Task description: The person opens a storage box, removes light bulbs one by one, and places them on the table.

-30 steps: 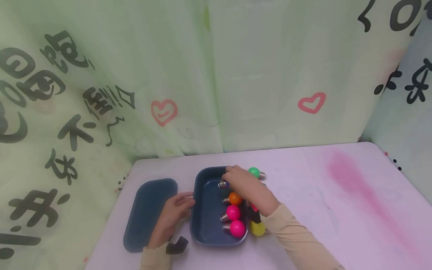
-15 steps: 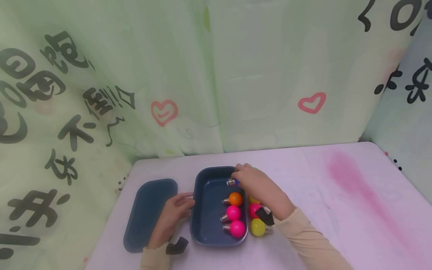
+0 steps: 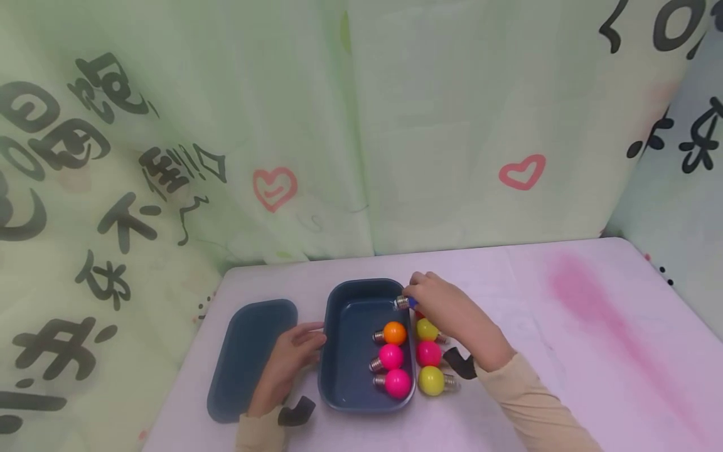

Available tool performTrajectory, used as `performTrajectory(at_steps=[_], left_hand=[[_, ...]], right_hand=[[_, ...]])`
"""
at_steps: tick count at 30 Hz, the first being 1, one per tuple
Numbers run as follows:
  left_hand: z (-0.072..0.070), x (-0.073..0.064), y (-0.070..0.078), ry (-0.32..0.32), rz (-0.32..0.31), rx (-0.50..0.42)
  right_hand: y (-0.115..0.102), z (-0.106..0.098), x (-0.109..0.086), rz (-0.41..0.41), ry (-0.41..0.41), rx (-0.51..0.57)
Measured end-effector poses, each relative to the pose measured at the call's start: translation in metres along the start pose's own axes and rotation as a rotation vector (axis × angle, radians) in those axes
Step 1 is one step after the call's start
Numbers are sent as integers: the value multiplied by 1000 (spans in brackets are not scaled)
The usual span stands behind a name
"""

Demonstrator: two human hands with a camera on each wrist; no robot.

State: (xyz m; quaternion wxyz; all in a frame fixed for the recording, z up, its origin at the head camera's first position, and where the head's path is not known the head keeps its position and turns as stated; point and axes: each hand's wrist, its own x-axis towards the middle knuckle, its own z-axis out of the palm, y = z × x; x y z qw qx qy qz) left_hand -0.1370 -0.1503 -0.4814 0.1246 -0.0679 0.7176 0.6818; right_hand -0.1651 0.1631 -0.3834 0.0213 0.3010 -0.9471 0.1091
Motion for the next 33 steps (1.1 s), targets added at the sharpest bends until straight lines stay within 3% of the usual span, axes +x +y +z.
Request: performTrajectory(at_steps=[15,33], left_hand=[[0,-1,0,-5,6,-13],[0,-1,1,-11,11,-18]], right_hand=[[24,-1,-12,83,3,60],[52,19,-21,139,28,123]])
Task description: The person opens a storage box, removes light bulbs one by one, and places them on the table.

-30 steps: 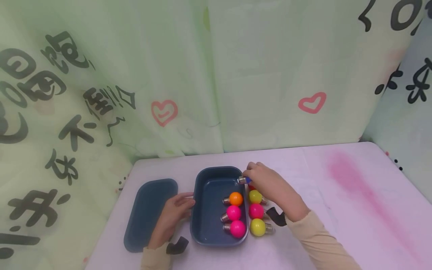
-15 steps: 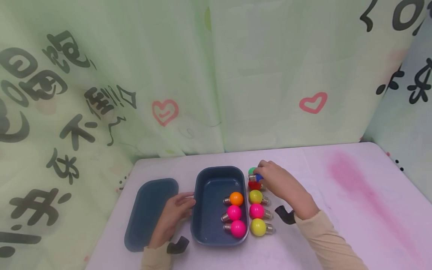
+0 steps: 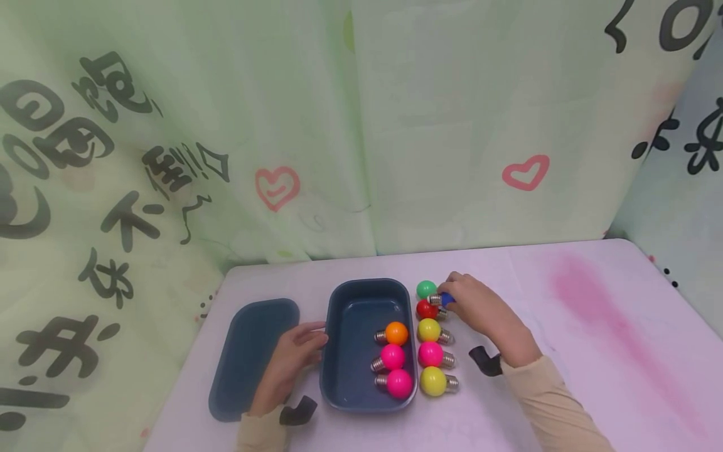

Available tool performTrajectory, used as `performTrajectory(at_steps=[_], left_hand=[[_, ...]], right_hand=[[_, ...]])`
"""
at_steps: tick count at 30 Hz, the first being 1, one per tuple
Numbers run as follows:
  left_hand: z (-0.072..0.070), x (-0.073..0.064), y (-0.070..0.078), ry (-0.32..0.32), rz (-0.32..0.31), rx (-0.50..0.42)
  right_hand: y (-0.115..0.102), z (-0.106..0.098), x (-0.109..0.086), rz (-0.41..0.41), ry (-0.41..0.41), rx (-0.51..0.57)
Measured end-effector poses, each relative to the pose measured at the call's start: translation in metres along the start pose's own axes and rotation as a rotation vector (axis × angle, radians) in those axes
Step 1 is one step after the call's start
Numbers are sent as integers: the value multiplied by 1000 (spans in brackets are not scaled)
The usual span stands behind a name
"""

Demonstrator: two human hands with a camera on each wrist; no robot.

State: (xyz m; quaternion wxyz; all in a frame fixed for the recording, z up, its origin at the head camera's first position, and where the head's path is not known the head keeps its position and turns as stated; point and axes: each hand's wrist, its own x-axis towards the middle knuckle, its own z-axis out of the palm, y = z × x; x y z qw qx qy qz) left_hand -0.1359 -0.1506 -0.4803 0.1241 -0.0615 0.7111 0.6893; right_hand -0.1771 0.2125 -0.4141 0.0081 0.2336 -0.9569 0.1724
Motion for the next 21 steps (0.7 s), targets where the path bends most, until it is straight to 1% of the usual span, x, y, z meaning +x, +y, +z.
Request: performTrajectory(at_steps=[12,21], left_hand=[[0,2,-2,14,-9,29],[0,2,-2,7,-7,23]], right_hand=[[13,6,-1,38,-15,-1],[23,11,-2,76,-45,-5]])
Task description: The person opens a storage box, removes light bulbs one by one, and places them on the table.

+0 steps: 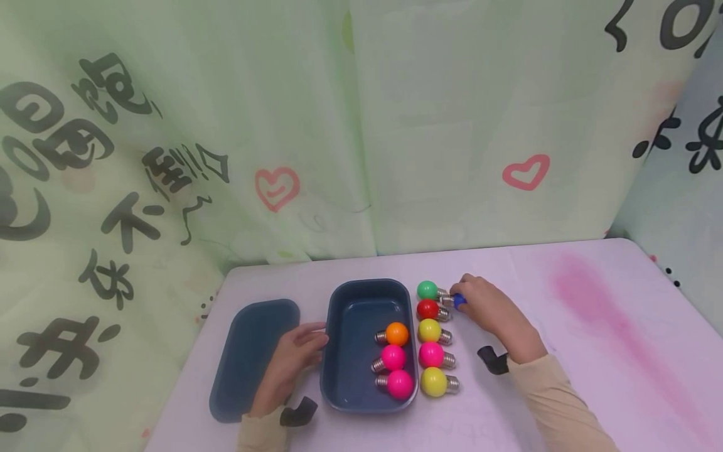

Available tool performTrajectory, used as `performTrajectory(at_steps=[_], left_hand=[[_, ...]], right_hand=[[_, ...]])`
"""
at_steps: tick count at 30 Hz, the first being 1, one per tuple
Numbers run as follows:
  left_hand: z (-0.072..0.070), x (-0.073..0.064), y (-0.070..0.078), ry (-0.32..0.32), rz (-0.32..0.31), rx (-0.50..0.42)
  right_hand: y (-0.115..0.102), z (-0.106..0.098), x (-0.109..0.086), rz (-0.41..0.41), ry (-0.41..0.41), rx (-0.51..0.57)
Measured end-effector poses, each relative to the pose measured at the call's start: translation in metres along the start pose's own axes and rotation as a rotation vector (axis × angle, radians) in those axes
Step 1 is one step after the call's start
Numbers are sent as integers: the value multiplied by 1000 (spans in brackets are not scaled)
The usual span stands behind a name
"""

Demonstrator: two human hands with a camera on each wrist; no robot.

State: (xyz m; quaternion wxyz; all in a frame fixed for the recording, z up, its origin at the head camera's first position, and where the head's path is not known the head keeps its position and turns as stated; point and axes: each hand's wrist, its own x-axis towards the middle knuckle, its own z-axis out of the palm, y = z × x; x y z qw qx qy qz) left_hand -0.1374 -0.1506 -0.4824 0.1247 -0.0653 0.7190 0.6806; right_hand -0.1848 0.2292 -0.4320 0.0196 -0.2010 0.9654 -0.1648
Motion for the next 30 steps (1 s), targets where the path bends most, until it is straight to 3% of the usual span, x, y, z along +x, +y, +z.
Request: performTrajectory(at_steps=[30], left_hand=[[2,-2,3,7,0,2]], right_hand=[[8,11,2,4,-9,-45]])
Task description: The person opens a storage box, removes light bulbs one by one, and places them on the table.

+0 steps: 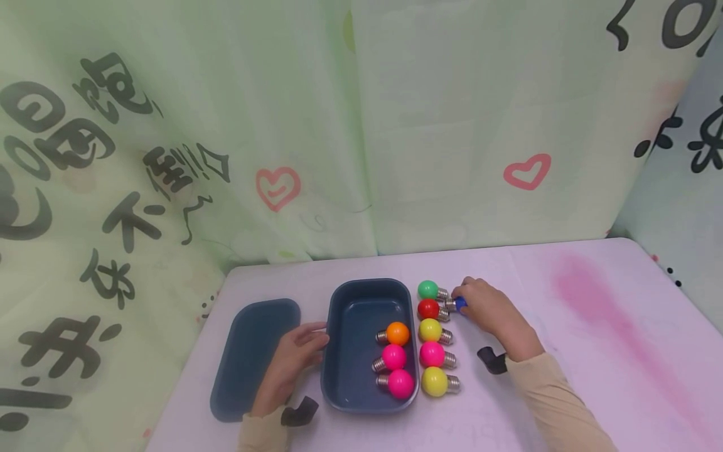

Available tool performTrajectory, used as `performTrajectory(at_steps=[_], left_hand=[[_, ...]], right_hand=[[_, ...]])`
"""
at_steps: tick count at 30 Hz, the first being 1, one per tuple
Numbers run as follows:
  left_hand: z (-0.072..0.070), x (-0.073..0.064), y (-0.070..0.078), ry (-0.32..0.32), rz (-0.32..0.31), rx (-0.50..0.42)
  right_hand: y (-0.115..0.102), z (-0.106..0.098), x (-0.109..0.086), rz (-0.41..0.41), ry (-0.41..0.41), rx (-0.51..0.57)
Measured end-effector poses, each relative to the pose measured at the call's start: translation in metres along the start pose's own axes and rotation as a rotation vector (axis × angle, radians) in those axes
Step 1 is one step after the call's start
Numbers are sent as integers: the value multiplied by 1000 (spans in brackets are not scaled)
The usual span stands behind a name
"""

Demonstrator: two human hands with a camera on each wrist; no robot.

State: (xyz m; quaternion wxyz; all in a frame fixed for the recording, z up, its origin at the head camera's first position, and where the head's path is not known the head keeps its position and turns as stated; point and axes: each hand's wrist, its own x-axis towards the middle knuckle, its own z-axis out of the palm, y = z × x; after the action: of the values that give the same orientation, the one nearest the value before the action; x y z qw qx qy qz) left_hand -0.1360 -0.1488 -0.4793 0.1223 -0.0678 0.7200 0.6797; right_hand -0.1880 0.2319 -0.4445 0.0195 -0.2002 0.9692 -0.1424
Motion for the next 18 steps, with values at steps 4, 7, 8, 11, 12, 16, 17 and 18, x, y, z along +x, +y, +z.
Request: performTrajectory(at_steps=[4,7,8,11,12,16,17,18], left_hand=[[0,0,1,2,0,0],[0,0,1,0,2,1],[0,0,1,1,0,1],[0,0,1,0,1,0],[0,0,1,0,3,-1],[0,0,1,-1,6,-2],[0,0,0,-2,6,-2],[0,0,0,-2,7,-1]], right_hand=[[0,1,1,3,3,-7],[1,2,1,3,8,-9],[1,2,1,2,10,-10],[0,2,0,2,16,-12],[0,1,0,3,16,-13],[-2,1,0,9,20,-16],[-3,0,0,10,22,-16],[-4,0,0,11,26,-16]])
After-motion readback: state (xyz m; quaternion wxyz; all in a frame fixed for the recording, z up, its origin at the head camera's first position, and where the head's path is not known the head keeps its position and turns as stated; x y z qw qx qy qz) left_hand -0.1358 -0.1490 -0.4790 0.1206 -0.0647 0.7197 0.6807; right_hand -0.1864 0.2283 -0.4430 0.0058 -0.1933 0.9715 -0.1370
